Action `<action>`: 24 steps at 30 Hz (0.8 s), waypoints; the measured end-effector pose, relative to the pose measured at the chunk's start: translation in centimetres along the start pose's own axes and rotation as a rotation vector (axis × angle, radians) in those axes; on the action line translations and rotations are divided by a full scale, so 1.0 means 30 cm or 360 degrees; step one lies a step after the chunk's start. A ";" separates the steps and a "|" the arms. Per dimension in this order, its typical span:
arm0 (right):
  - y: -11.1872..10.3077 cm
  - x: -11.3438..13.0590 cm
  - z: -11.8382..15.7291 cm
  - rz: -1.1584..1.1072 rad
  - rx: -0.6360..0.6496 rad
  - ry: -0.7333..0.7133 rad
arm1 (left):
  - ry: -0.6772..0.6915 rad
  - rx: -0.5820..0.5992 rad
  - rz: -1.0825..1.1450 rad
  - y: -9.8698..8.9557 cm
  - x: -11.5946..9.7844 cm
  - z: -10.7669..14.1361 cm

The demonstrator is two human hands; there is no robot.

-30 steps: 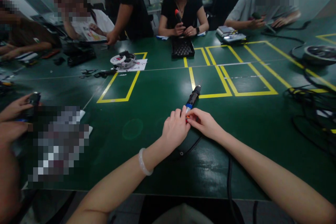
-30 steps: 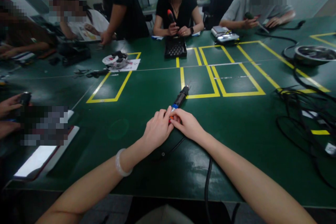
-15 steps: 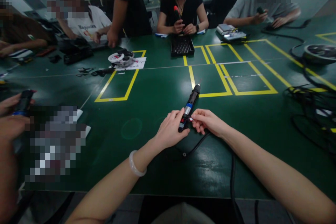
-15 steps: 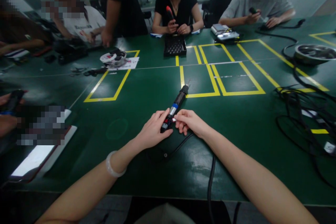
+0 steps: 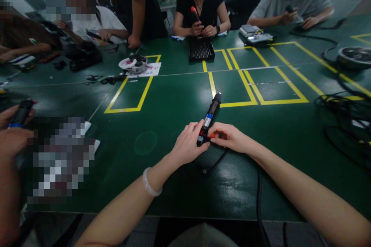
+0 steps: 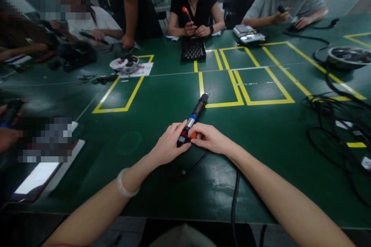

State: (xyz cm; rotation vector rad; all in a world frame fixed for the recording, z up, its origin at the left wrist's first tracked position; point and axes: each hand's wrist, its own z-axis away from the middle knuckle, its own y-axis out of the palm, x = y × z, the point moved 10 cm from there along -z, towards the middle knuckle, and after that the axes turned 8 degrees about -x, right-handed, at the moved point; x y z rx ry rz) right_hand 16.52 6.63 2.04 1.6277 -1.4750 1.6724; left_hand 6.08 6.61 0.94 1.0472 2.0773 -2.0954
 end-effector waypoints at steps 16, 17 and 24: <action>-0.003 0.037 0.009 0.0651 0.0039 -0.0210 | -0.0022 -0.0025 0.0018 -0.008 -0.008 0.001; -0.001 0.043 0.011 0.0677 0.0046 -0.0242 | -0.0021 -0.0027 0.0017 -0.009 -0.009 0.001; 0.016 0.053 0.013 0.0645 0.0050 -0.0309 | -0.0019 -0.0027 0.0006 -0.006 -0.014 0.002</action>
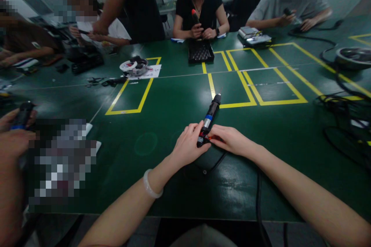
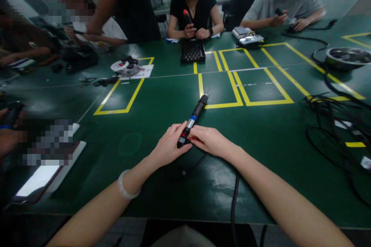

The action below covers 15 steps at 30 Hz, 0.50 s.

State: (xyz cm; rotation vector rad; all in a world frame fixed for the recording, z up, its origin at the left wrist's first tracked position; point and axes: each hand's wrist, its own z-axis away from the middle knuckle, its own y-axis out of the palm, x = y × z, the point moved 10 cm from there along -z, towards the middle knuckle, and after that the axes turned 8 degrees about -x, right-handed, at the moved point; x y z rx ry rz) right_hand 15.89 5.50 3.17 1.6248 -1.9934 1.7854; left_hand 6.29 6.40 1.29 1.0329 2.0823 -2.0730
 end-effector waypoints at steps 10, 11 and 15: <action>0.005 0.002 -0.001 0.0055 0.0002 0.0020 | -0.0012 -0.0008 -0.0050 0.000 -0.006 -0.009; 0.005 0.003 -0.001 0.0065 0.0016 0.0021 | -0.0011 -0.0009 -0.0054 0.000 -0.007 -0.009; 0.001 0.003 -0.002 0.0037 0.0057 0.0034 | -0.0027 -0.0013 -0.0097 -0.003 -0.013 -0.013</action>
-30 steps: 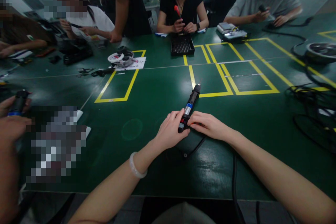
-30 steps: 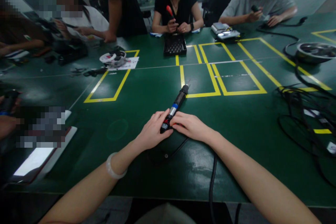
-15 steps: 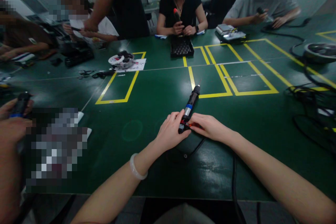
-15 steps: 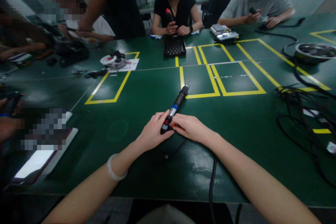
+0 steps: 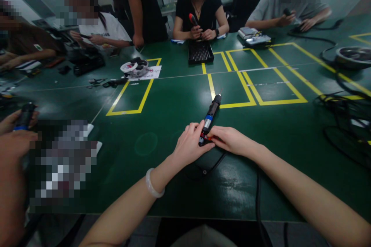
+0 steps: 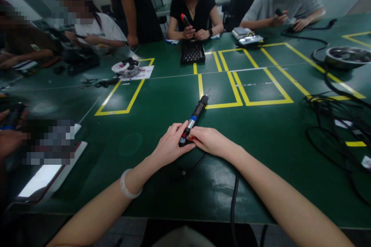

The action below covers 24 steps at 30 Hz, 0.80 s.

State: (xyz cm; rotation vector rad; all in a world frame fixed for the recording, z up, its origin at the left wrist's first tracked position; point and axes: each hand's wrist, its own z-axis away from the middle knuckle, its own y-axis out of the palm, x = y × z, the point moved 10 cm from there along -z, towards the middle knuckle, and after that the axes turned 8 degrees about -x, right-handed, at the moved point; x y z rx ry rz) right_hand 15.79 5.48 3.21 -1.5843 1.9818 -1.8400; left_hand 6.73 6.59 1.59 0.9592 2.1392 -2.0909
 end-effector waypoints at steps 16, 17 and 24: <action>-0.071 -0.136 0.013 -0.0172 -0.0358 0.0357 | 0.0039 -0.0089 -0.0391 -0.015 -0.003 -0.004; -0.074 -0.151 0.017 -0.0237 -0.0374 0.0387 | 0.0033 -0.0092 -0.0412 -0.022 0.009 0.000; -0.052 -0.174 0.019 -0.0365 -0.0333 0.0453 | -0.0060 -0.0131 -0.0518 -0.090 0.165 0.017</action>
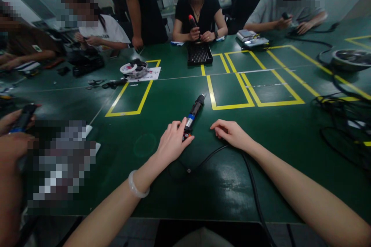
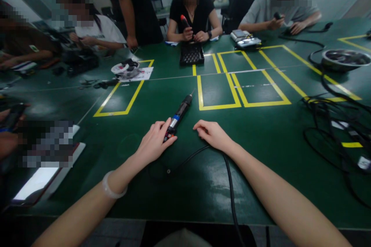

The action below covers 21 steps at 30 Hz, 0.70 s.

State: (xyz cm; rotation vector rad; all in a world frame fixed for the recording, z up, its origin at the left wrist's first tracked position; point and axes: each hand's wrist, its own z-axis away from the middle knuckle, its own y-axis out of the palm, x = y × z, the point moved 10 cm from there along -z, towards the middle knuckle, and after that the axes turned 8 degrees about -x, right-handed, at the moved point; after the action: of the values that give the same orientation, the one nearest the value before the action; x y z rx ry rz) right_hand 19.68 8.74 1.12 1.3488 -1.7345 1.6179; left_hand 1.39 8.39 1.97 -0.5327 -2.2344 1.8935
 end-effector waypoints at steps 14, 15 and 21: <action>0.011 -0.007 0.003 -0.0012 0.0039 0.0057 | -0.0625 0.0007 -0.0182 -0.049 0.514 -0.021; 0.012 -0.007 0.003 -0.0014 0.0042 0.0063 | -0.0670 0.0002 -0.0205 -0.053 0.552 -0.022; 0.011 -0.005 0.001 -0.0017 0.0040 0.0069 | -0.0871 -0.0049 -0.0302 -0.069 0.790 -0.030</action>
State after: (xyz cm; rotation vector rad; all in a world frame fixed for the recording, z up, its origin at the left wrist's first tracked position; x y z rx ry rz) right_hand 19.48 8.72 0.82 1.3223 -1.6844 1.6560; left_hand -20.50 17.73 1.71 0.2256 -2.5113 2.0891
